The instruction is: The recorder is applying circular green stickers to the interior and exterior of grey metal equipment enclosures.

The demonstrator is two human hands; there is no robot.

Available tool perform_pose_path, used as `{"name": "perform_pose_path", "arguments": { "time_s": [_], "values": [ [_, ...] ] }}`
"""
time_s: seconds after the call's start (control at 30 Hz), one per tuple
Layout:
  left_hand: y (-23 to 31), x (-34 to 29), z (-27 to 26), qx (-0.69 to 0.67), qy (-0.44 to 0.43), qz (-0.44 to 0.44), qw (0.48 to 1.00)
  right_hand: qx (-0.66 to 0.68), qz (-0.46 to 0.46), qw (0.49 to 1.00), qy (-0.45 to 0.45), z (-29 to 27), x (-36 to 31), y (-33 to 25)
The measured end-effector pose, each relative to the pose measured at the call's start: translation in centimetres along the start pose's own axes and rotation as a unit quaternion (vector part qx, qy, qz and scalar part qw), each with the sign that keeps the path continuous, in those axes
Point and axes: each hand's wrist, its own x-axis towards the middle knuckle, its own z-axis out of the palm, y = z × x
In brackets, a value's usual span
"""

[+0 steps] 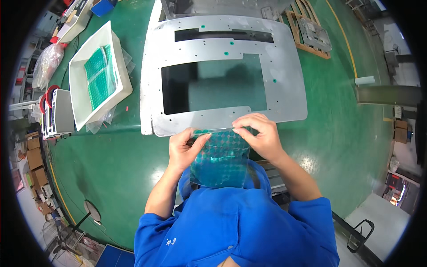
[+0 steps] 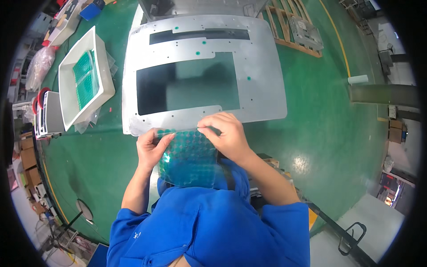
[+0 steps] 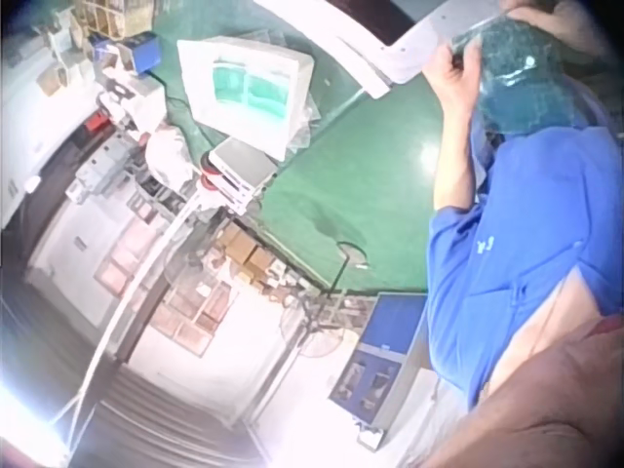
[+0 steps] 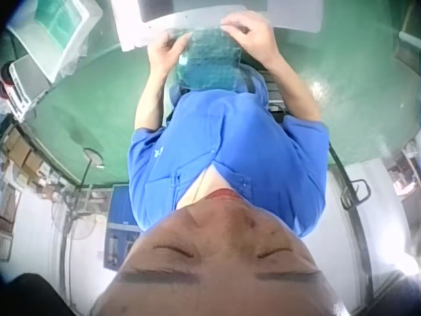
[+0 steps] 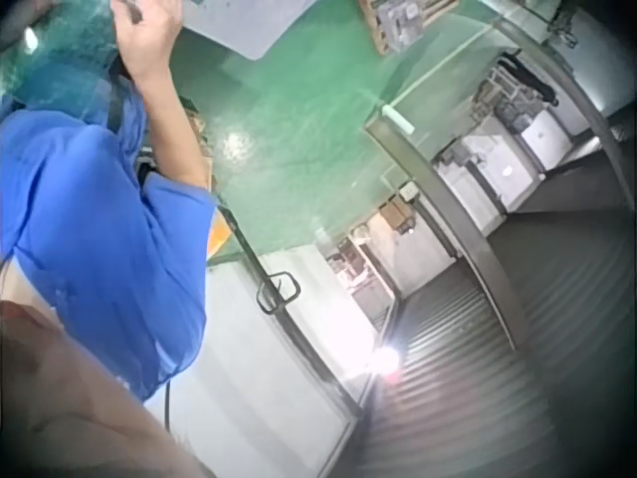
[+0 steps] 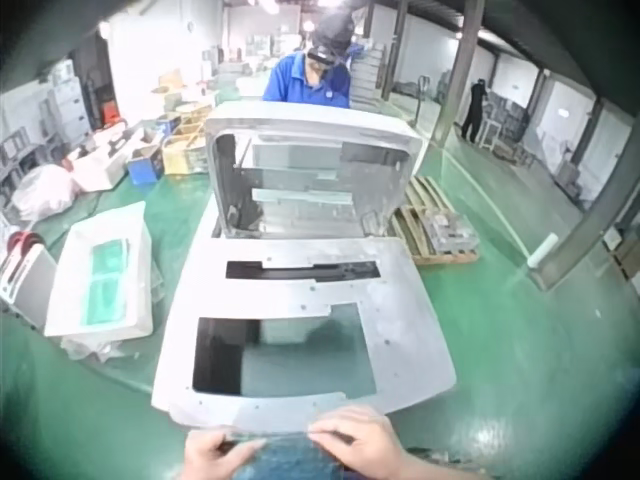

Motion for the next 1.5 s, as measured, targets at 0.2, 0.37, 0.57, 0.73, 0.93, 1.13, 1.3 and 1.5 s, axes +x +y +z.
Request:
{"name": "perform_pose_path", "arguments": {
  "time_s": [0.2, 0.37, 0.57, 0.73, 0.93, 1.13, 1.3, 1.5],
  "values": [
    [-1.1, -1.7, 2.2, -0.029, 0.058, -0.107, 0.992, -0.15, -0.098, 0.984, 0.025, 0.6, -1.7, 1.0],
    [-1.9, -2.3, 2.2, -0.095, 0.111, -0.115, 0.982, -0.089, 0.108, 0.99, -0.029, 0.0, 1.9, 4.0],
    [-2.0, -3.0, 1.9, -0.095, 0.139, -0.129, 0.977, -0.152, 0.114, 0.978, -0.091, 0.3, 2.8, 4.4],
    [-2.6, -3.1, 1.8, -0.094, 0.139, -0.122, 0.978, -0.168, 0.108, 0.976, -0.088, 0.5, 3.0, 4.4],
    [-2.9, -2.7, 1.7, -0.094, 0.14, -0.115, 0.979, -0.184, 0.126, 0.97, -0.095, 0.6, 3.1, 4.3],
    [-3.0, -2.6, 1.6, -0.101, 0.135, -0.121, 0.978, -0.183, 0.128, 0.969, -0.1, 0.5, 3.2, 4.2],
    [-2.7, -2.4, 1.1, -0.093, 0.136, -0.123, 0.979, -0.149, 0.119, 0.976, -0.104, 0.3, 3.3, 4.6],
    [-2.5, -2.3, 0.9, -0.1, 0.135, -0.132, 0.977, -0.135, 0.114, 0.977, -0.117, 0.0, 3.3, 4.9]
  ]
}}
